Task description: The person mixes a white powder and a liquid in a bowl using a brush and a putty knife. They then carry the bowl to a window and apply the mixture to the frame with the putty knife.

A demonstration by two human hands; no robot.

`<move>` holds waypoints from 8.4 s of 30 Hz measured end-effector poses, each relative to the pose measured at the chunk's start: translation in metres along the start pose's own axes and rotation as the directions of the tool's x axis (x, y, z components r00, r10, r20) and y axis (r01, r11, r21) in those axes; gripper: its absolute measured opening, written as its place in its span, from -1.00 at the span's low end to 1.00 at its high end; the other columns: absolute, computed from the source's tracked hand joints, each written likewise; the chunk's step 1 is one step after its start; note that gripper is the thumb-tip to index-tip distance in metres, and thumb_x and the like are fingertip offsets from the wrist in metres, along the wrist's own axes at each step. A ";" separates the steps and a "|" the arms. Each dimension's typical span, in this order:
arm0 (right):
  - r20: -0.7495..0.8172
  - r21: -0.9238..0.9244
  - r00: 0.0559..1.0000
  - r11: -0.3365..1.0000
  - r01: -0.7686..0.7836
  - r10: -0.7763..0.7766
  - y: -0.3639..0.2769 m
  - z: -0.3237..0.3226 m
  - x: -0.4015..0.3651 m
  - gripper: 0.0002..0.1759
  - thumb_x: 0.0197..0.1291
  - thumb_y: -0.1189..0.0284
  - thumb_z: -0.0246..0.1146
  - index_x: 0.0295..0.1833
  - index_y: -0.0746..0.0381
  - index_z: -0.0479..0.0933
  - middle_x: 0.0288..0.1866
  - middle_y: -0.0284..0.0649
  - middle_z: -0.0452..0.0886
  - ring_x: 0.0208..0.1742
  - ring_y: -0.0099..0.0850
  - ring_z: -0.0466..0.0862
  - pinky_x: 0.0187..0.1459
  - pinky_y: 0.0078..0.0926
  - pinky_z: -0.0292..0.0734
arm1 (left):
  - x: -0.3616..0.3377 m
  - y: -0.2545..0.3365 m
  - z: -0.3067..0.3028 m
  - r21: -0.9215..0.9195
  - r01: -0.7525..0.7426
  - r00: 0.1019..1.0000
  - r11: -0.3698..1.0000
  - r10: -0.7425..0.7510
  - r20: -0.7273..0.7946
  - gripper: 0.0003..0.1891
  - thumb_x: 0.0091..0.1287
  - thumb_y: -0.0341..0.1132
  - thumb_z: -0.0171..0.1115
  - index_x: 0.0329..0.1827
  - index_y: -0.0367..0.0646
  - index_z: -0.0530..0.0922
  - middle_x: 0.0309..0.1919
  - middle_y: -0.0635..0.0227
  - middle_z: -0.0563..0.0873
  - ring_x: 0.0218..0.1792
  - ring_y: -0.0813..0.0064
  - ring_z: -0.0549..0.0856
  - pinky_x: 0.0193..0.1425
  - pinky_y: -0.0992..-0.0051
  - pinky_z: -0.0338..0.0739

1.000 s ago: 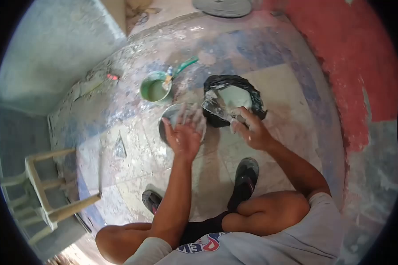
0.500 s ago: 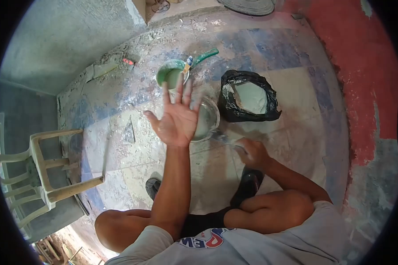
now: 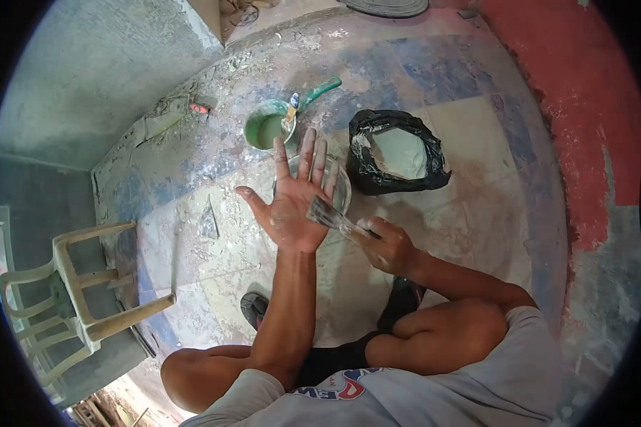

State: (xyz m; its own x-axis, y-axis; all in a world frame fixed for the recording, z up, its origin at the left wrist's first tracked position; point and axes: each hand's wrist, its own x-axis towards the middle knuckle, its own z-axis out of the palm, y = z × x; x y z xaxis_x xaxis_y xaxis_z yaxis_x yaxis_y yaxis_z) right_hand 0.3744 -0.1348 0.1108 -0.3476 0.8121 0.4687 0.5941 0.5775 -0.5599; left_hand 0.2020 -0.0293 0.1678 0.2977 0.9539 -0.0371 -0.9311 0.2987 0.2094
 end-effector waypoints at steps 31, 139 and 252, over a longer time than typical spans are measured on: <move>-0.031 -0.472 0.916 0.802 -0.367 0.400 0.192 -0.103 -0.014 -0.83 0.15 0.39 0.31 -0.13 0.12 0.61 -0.33 -0.14 0.60 -0.24 -0.08 0.62 -0.18 -0.13 0.43 | -0.052 0.040 -0.184 0.681 0.597 0.719 0.425 0.095 -0.689 -0.65 0.41 -0.49 0.12 0.24 -0.10 0.42 -0.05 0.18 0.67 -0.15 0.30 0.73 -0.26 0.26 0.80; 0.548 -0.670 0.792 0.709 0.221 0.271 0.206 -0.039 0.048 -0.59 0.33 0.39 0.07 0.27 0.15 0.51 0.30 -0.06 0.51 0.29 -0.12 0.55 0.20 -0.18 0.54 | -0.026 0.049 -0.146 0.621 0.404 0.809 0.672 0.053 -0.585 -0.78 0.39 -0.17 0.00 -0.08 -0.10 0.45 -0.14 0.23 0.62 -0.13 0.22 0.70 -0.08 0.16 0.69; 0.272 -0.387 0.668 0.714 -0.583 0.693 0.186 -0.091 -0.038 -0.57 0.06 0.50 0.31 0.12 0.15 0.59 0.06 -0.02 0.66 0.12 -0.03 0.62 0.14 -0.16 0.52 | -0.018 0.037 -0.121 0.727 0.440 0.839 0.527 0.047 -0.542 -0.65 0.31 -0.16 0.06 0.11 -0.08 0.44 -0.04 0.24 0.57 -0.09 0.28 0.65 -0.07 0.23 0.65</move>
State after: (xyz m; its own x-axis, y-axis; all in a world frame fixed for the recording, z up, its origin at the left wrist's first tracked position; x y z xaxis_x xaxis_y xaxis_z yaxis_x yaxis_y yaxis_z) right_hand 0.5642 -0.0659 0.0510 -0.0175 0.9653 -0.2606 0.9079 -0.0939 -0.4086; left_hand 0.1371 -0.0325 0.0582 0.0912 0.8294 -0.5512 -0.2060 0.5573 0.8044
